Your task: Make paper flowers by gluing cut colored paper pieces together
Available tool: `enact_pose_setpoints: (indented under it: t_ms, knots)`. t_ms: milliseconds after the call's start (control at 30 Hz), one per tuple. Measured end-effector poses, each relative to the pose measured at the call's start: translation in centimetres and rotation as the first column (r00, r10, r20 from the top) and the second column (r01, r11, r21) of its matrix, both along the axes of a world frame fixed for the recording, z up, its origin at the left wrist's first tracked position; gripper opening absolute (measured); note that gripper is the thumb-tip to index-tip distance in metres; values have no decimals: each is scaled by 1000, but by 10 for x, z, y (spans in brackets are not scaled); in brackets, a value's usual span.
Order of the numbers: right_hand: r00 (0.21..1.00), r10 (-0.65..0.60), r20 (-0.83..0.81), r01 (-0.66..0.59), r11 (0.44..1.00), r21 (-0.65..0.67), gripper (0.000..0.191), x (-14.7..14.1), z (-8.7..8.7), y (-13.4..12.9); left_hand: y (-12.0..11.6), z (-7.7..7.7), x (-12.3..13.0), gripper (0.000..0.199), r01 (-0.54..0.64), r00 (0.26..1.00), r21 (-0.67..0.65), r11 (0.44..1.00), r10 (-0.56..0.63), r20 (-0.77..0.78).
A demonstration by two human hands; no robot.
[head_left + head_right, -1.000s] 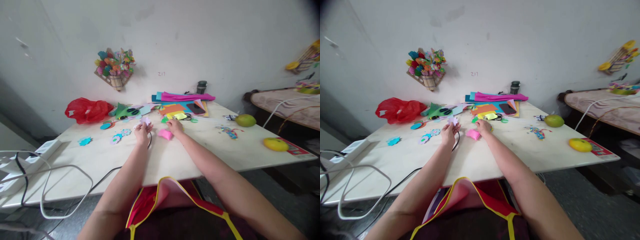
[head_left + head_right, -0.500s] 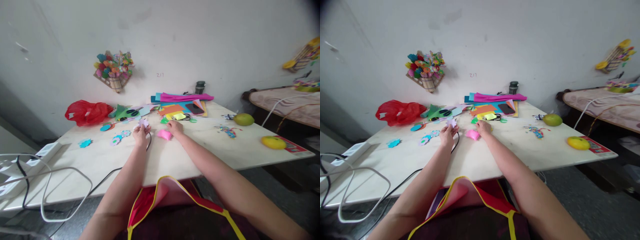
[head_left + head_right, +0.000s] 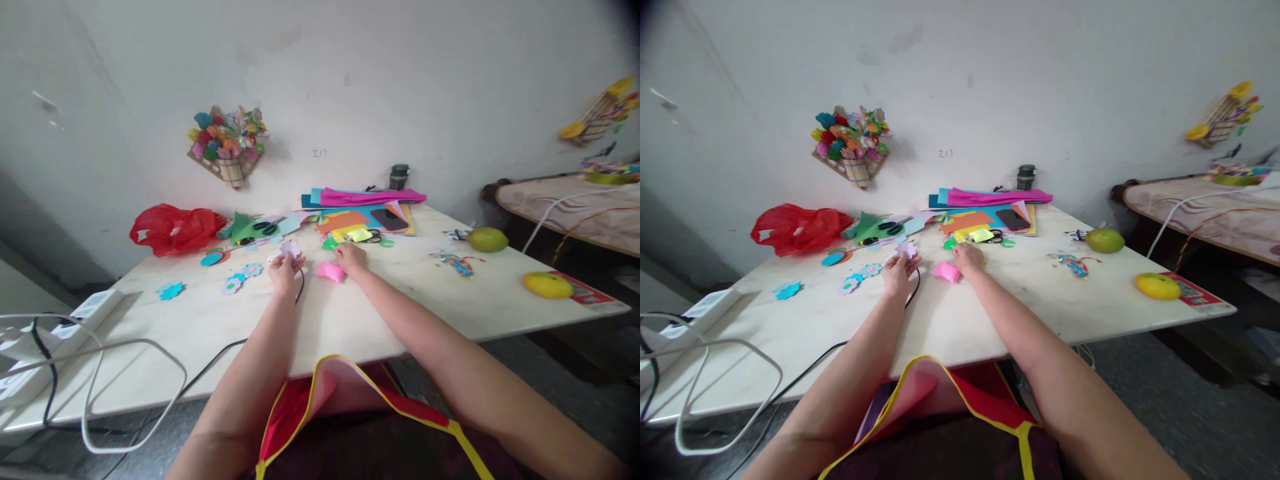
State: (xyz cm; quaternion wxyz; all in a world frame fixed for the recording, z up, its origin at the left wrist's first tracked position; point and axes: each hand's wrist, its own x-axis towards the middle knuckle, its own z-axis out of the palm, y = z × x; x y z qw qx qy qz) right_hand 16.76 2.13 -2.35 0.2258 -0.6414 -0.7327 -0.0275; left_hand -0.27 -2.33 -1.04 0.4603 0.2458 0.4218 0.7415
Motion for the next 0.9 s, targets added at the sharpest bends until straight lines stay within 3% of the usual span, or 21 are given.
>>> enact_pose_setpoints:
  t_ms: [267,600,900]
  knots:
    - [993,-112,39,112,994,-7,45,-3,4,-4,1,-1,0,11,19,999,20,1000,-19,26]
    - [999,-6,-53,8,999,42,25,1,-2,2,-1,1,0,15,23,999,-1,1000,-23,26]
    - [984,70,-166,-59,996,70,27,4,-3,4,0,-1,-2,20,35,999,25,999,-35,17]
